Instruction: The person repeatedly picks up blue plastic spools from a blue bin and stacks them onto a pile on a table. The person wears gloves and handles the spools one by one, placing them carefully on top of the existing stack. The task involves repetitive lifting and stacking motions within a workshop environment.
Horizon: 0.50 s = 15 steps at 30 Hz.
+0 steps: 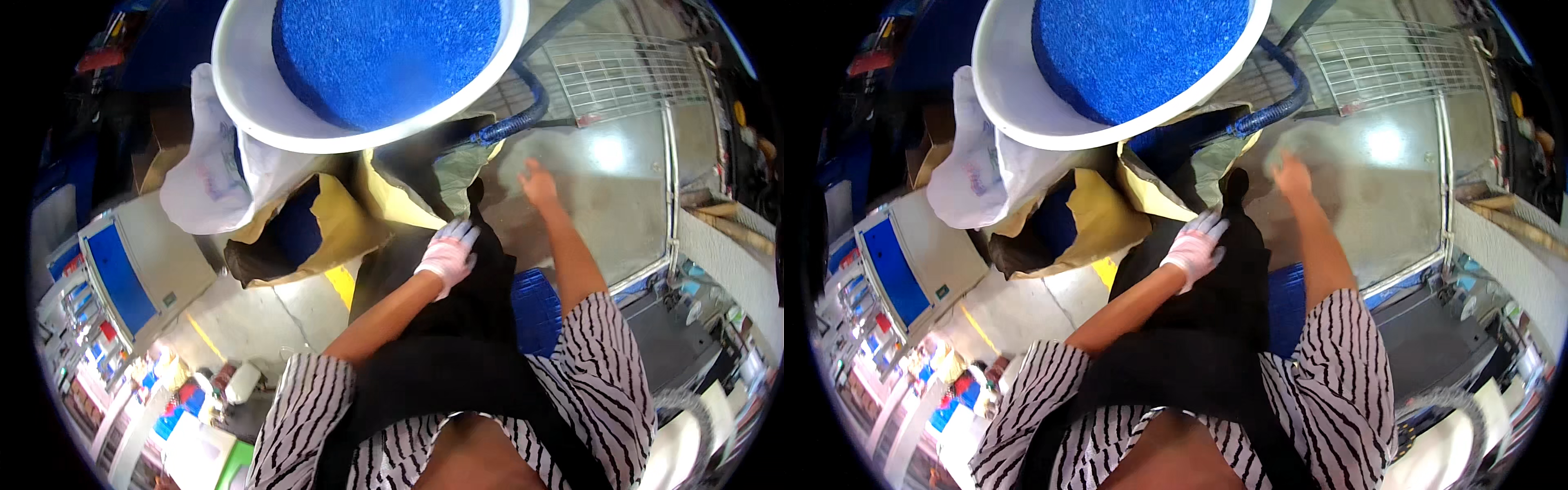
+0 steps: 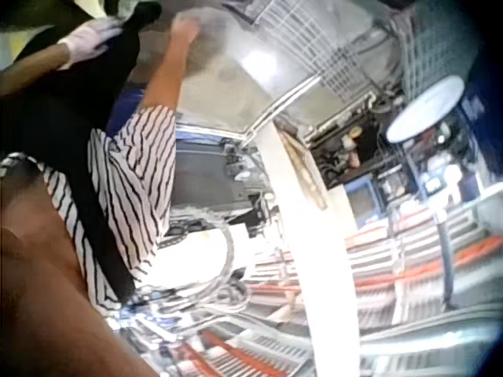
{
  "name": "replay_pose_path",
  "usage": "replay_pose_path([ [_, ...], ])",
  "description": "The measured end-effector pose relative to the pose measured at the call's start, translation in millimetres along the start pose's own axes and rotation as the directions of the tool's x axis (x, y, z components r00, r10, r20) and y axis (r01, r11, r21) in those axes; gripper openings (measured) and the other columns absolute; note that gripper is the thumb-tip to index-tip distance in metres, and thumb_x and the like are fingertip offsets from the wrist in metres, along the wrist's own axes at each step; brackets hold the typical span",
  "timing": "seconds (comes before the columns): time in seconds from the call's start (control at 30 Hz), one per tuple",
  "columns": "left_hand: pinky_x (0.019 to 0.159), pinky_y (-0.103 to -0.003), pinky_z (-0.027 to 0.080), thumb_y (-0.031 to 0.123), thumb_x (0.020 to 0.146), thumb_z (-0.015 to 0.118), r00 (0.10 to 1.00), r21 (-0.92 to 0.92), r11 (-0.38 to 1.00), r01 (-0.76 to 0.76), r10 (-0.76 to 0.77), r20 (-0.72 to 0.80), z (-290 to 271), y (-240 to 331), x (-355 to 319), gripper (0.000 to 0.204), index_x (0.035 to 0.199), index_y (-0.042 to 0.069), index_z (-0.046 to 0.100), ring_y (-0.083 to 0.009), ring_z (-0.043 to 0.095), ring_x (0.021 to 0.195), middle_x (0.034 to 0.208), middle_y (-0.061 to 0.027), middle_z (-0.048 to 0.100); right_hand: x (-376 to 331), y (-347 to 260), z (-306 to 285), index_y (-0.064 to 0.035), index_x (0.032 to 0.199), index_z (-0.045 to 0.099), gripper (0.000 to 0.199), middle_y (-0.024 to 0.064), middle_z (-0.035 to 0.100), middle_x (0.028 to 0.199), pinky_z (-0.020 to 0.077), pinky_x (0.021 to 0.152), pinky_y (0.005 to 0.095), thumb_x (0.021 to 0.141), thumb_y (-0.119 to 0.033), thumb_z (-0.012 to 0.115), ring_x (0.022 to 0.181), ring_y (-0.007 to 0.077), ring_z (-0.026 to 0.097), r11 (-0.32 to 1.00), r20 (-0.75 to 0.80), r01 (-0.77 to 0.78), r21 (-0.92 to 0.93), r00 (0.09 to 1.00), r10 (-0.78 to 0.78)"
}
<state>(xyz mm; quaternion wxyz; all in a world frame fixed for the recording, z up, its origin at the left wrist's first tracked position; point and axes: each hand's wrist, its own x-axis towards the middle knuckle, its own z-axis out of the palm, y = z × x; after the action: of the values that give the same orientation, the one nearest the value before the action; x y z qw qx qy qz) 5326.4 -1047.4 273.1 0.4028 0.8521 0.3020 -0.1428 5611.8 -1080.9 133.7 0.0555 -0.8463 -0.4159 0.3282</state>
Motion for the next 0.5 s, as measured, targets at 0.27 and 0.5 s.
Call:
replay_pose_path([
  [0.27,0.107,-0.046,0.034,0.019,0.061,0.082,0.880,0.469,0.792,0.392,-0.472,0.061,8.7,11.2,137.6,0.117,0.155,0.012,0.011,-0.0359,0.031,0.141,0.157,-0.0201,0.019,136.9,-28.4,-33.3,-0.0195,0.137,0.046,0.070,0.0068,0.045,0.144,0.0282,0.112,0.0531,0.074,-0.019,0.078,0.143,0.0281,0.029,0.708,0.197,0.463,-0.533,0.882,-0.429],
  [0.5,0.090,-0.040,0.048,0.005,0.078,0.063,0.725,0.076,0.765,0.639,-0.632,0.274,29.0,-33.6,140.3,0.066,0.140,0.008,0.041,-0.0279,0.065,0.107,0.114,-0.0144,0.067,167.7,-28.4,-38.2,-0.0163,0.133,0.048,0.067,0.0145,0.060,0.110,0.0428,0.096,0.0424,0.075,-0.030,0.078,0.109,0.0319,0.056,0.537,0.523,0.689,-0.487,0.723,-0.452],
])
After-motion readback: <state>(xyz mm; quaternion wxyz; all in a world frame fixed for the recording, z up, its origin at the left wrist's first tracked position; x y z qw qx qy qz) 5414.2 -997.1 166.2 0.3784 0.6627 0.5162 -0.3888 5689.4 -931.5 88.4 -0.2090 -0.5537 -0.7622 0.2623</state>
